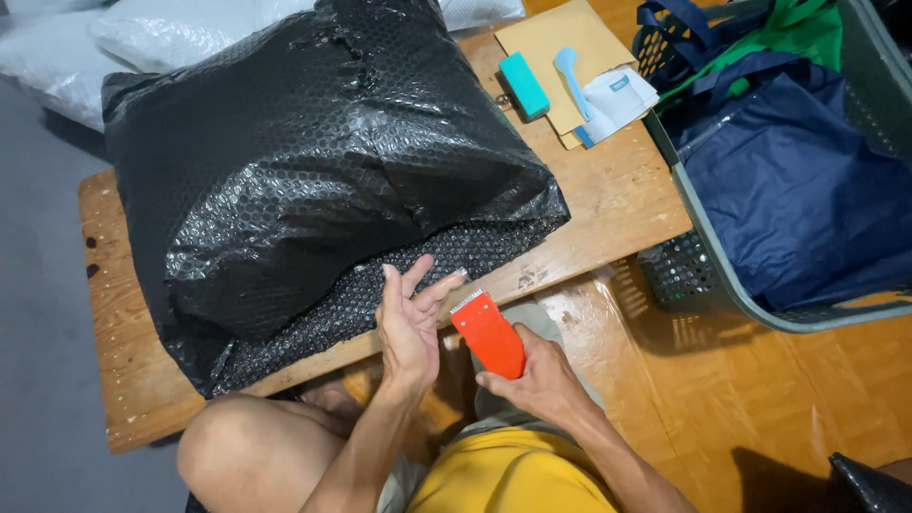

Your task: Packing and sealing a large black bubble-wrapped item using a tape dispenser on a low wooden table.

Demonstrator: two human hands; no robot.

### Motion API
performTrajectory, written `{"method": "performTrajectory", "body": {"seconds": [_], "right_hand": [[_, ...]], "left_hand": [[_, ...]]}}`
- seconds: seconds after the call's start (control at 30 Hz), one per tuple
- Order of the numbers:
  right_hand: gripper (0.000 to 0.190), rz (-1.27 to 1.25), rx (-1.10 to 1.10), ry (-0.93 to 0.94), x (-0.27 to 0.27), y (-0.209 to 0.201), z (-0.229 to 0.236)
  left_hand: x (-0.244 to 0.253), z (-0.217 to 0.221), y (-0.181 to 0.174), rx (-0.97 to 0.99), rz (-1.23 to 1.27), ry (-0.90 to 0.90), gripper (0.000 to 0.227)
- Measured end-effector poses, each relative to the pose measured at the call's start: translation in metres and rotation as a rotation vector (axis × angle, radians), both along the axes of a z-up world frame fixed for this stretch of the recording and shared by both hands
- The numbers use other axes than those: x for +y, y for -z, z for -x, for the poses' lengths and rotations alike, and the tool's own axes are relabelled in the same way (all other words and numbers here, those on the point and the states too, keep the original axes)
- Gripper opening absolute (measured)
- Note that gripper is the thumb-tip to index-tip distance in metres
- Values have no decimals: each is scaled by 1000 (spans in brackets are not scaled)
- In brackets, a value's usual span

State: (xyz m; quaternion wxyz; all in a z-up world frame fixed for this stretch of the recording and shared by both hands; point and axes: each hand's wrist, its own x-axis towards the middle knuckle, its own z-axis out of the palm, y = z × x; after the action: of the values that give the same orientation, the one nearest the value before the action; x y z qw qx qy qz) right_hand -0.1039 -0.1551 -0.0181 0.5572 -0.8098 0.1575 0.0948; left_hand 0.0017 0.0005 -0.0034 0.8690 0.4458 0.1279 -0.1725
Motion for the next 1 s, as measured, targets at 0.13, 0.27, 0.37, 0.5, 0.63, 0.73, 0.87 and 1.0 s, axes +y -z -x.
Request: {"method": "performTrajectory", "body": {"seconds": [0.13, 0.27, 0.37, 0.5, 0.63, 0.73, 0.87, 1.0], "right_hand": [[28, -63, -35, 36, -1, 6, -1], [27, -173, -27, 63, -3, 4, -3], [29, -197, -20, 76, -3, 6, -5], [26, -183, -57, 80, -6, 10, -3], [27, -272, -180, 75, -4, 17, -1], [26, -381, -110, 109, -4, 13, 1], [24, -444, -86, 125, -4, 12, 5], [23, -417, -75, 144, -3, 13, 4]], "left_hand": [[-3, 4, -2, -22, -18, 41, 85], [-7, 7, 0, -116, -120, 60, 75], [-11, 9, 9, -225, -247, 79, 63], [-13, 14, 26, -534, -509, 120, 67], [-16, 14, 21, -686, -662, 111, 57], [-16, 12, 16, -792, -802, 109, 41], [-15, 13, 16, -800, -782, 116, 36], [-16, 13, 19, -765, -805, 91, 27]]}}
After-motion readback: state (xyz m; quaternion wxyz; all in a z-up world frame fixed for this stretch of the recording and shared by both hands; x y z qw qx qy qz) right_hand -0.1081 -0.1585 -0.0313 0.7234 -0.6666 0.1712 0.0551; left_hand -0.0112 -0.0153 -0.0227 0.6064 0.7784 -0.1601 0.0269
